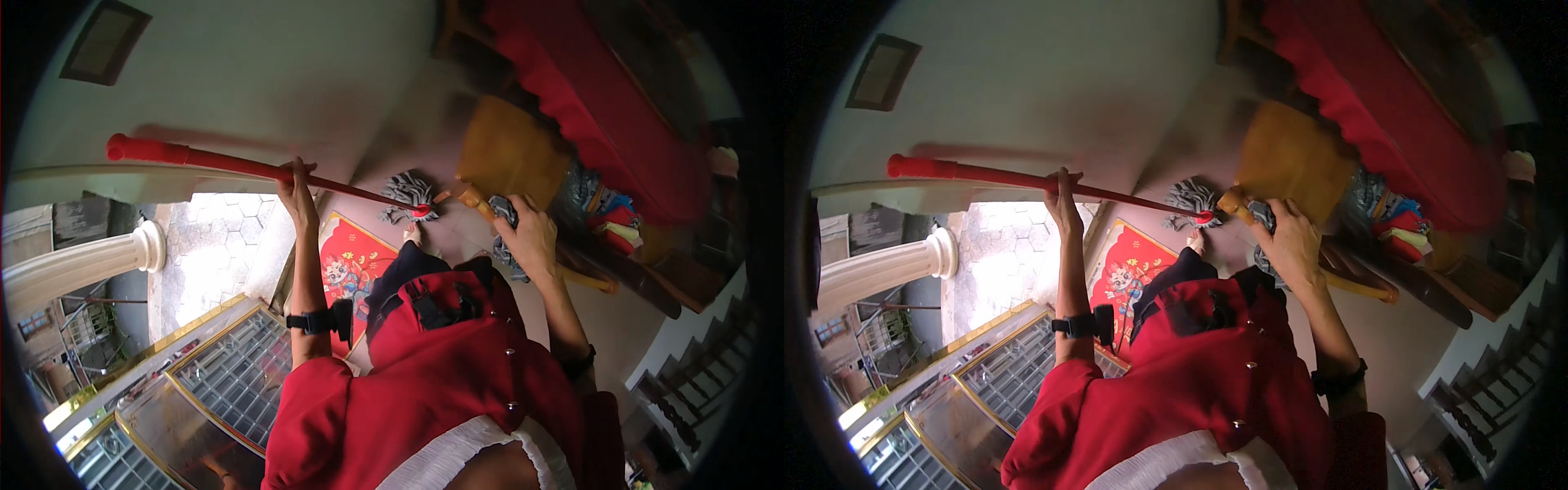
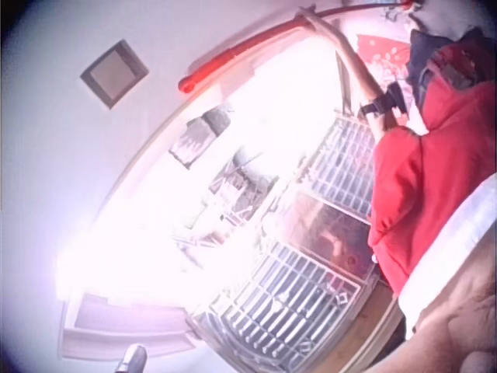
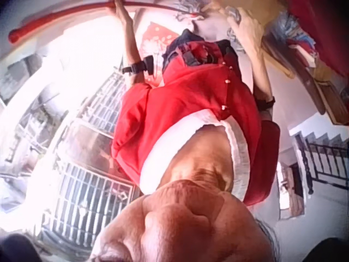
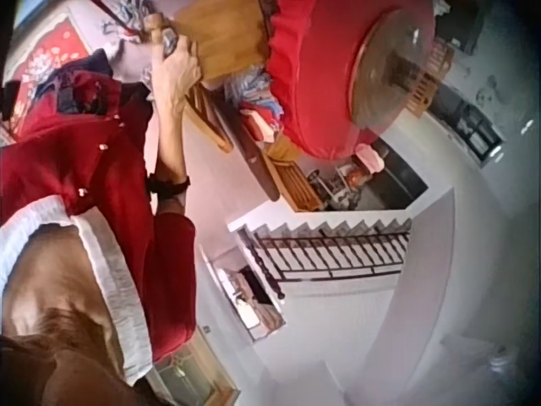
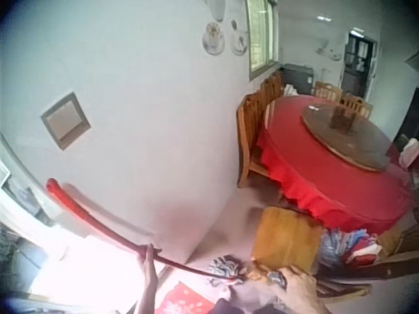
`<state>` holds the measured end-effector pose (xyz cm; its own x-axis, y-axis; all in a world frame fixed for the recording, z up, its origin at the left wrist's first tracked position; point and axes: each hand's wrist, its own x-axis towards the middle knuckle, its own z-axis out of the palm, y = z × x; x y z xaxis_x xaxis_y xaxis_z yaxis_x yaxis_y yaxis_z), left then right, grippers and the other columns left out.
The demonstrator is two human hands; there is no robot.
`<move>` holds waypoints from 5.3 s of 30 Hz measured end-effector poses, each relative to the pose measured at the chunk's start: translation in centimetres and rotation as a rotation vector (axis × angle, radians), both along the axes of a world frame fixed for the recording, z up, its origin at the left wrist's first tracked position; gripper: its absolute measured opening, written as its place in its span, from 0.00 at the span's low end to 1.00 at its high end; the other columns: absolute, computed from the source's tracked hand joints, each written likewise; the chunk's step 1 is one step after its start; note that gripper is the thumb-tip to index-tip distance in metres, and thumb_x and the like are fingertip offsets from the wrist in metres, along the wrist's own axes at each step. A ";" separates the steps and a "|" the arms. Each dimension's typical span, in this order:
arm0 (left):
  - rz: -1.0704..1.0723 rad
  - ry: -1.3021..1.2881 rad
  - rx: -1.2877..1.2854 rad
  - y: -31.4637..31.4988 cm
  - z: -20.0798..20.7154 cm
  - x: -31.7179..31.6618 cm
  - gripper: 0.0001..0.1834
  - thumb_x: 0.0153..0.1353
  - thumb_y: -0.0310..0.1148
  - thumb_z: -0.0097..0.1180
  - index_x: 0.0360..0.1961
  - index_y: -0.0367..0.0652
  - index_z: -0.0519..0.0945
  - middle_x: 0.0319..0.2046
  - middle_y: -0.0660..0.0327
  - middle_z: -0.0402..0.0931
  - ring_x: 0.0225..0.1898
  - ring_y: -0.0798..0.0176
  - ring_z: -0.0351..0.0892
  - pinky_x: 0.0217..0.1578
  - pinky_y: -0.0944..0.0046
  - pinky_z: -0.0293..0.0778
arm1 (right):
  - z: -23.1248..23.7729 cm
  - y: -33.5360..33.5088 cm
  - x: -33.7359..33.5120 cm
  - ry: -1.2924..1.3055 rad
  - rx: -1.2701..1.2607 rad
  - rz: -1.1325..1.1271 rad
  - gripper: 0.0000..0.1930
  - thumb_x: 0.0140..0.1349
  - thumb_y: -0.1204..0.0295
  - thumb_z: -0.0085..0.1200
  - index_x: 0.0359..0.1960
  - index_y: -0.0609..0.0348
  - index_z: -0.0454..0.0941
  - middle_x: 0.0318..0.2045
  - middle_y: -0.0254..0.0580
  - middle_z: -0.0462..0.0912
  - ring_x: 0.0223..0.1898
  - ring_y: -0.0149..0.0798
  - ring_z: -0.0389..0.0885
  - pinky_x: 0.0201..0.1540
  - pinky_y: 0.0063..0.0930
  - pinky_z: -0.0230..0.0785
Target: Cleaning and wiping down wooden and leather dining chairs with a cloth.
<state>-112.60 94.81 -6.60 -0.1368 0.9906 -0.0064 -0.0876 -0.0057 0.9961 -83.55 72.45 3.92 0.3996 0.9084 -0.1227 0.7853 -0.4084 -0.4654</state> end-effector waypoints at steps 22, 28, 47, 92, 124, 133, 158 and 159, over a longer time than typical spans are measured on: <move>0.133 0.047 0.358 -12.4 24.0 -8.1 0.24 0.70 0.45 0.39 0.17 0.49 0.55 0.11 0.71 0.46 0.12 0.75 0.43 0.15 0.72 0.47 | -0.5 -0.4 1.3 -0.026 -0.042 0.035 0.18 0.56 0.60 0.49 0.44 0.56 0.75 0.37 0.53 0.79 0.37 0.59 0.77 0.39 0.49 0.67; 0.244 -0.039 0.392 -22.9 32.2 -16.2 0.25 0.67 0.44 0.46 0.13 0.52 0.58 0.10 0.70 0.47 0.14 0.72 0.44 0.21 0.69 0.48 | -0.8 0.2 1.8 0.041 0.027 0.226 0.17 0.58 0.62 0.46 0.44 0.60 0.74 0.38 0.57 0.78 0.40 0.60 0.75 0.41 0.48 0.66; 0.921 0.151 -0.119 -39.9 8.5 -39.8 0.22 0.64 0.51 0.49 0.25 0.42 0.73 0.22 0.60 0.74 0.32 0.60 0.77 0.45 0.54 0.72 | -0.6 0.1 2.2 -0.147 -0.021 0.111 0.20 0.59 0.59 0.44 0.48 0.56 0.74 0.40 0.55 0.79 0.43 0.58 0.76 0.44 0.45 0.66; -0.626 0.664 -0.203 -24.4 0.7 1.3 0.21 0.62 0.39 0.52 0.52 0.36 0.72 0.48 0.46 0.73 0.50 0.47 0.73 0.52 0.56 0.68 | 1.2 -4.5 2.3 -0.056 0.056 0.249 0.19 0.53 0.68 0.54 0.47 0.54 0.71 0.38 0.51 0.77 0.39 0.57 0.76 0.39 0.47 0.68; -0.453 -0.179 -0.390 -20.6 9.5 9.7 0.23 0.59 0.29 0.57 0.56 0.39 0.69 0.49 0.65 0.73 0.53 0.71 0.70 0.56 0.67 0.64 | 7.5 1.4 1.1 0.778 0.184 0.749 0.31 0.52 0.82 0.52 0.60 0.49 0.65 0.61 0.45 0.65 0.63 0.51 0.59 0.65 0.43 0.51; -0.352 0.014 -0.021 -12.7 12.0 10.3 0.09 0.66 0.32 0.48 0.43 0.38 0.72 0.37 0.68 0.62 0.37 0.75 0.63 0.39 0.76 0.61 | 7.9 4.9 1.8 0.798 0.314 0.254 0.14 0.61 0.75 0.45 0.49 0.62 0.72 0.41 0.44 0.73 0.40 0.37 0.75 0.45 0.25 0.66; -0.683 0.276 -0.147 -11.3 8.0 11.7 0.22 0.65 0.41 0.48 0.55 0.39 0.68 0.49 0.50 0.68 0.53 0.56 0.67 0.55 0.57 0.63 | -0.2 -4.2 2.3 0.408 -0.306 0.264 0.32 0.58 0.60 0.55 0.62 0.58 0.58 0.54 0.56 0.70 0.56 0.56 0.68 0.56 0.42 0.61; -0.812 0.332 -0.202 -12.4 7.1 13.1 0.21 0.66 0.41 0.45 0.53 0.37 0.70 0.50 0.45 0.66 0.56 0.48 0.63 0.60 0.54 0.56 | -1.4 -4.5 2.0 0.201 -0.268 0.312 0.30 0.60 0.60 0.53 0.61 0.57 0.59 0.51 0.56 0.72 0.51 0.55 0.71 0.51 0.43 0.65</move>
<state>-99.48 82.38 0.51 0.5791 0.7671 -0.2759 0.3046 0.1103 0.9461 -81.59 67.92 2.55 0.0565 0.9072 -0.4169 0.7947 -0.2936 -0.5313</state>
